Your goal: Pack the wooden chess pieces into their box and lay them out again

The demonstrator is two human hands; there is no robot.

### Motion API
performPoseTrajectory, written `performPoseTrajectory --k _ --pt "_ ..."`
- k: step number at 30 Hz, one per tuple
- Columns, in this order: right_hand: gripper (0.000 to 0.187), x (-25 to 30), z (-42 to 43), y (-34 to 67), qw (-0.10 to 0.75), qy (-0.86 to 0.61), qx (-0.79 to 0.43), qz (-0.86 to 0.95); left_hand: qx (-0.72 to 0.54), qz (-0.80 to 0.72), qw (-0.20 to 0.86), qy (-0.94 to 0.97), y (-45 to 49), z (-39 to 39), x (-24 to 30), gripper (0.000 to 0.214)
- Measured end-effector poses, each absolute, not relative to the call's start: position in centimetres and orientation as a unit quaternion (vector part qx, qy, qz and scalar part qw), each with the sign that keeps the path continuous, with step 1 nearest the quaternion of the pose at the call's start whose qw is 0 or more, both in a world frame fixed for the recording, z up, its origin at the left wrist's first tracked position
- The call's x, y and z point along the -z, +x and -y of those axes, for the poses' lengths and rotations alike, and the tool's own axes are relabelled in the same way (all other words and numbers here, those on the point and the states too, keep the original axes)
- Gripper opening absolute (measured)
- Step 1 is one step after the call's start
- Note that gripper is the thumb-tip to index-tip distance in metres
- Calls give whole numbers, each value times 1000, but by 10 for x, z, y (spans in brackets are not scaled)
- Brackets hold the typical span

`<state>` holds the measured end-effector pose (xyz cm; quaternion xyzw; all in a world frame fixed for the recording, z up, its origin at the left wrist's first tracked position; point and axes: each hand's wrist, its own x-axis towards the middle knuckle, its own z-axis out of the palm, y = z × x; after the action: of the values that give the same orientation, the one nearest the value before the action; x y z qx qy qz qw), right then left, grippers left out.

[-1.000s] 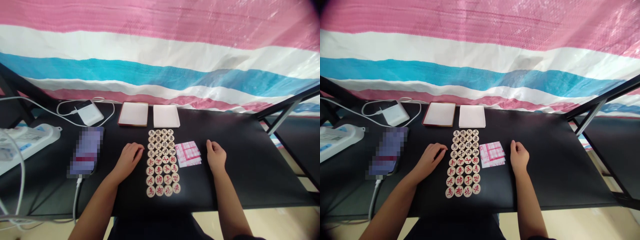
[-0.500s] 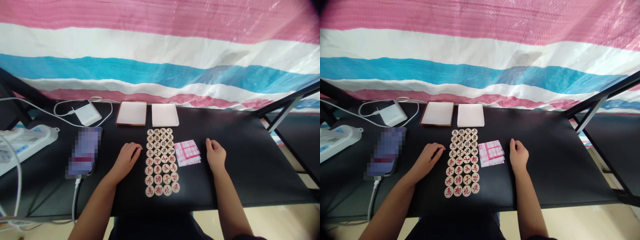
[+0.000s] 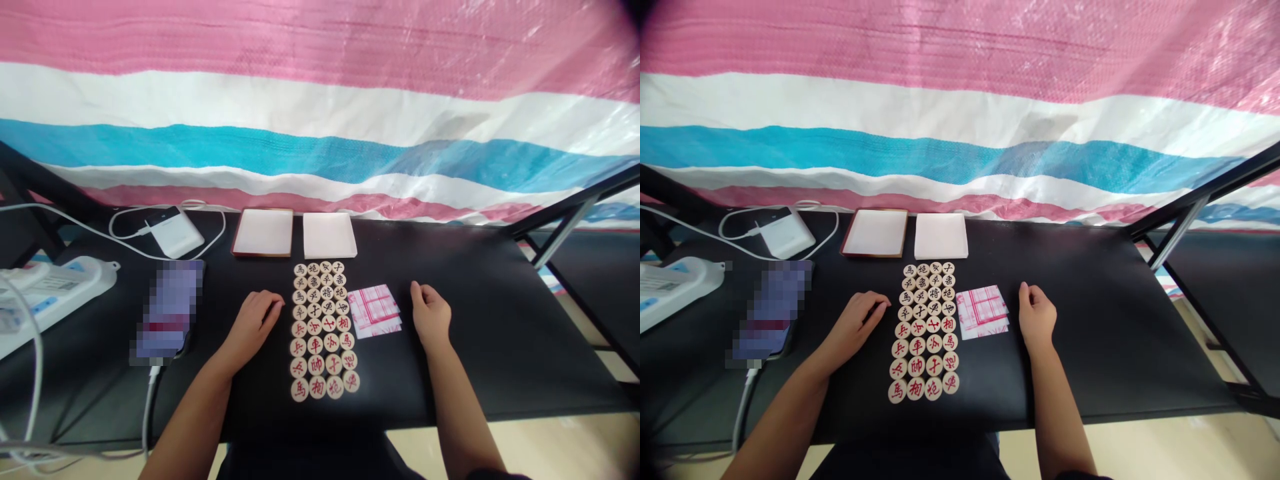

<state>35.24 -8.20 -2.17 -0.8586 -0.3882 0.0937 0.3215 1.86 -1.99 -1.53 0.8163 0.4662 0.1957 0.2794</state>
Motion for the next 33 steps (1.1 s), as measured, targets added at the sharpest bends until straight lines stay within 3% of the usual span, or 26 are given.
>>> performPoseTrajectory --k 33 --pt "41 22 83 354 273 -874 -99 390 -201 -469 270 817 20 23 12 18"
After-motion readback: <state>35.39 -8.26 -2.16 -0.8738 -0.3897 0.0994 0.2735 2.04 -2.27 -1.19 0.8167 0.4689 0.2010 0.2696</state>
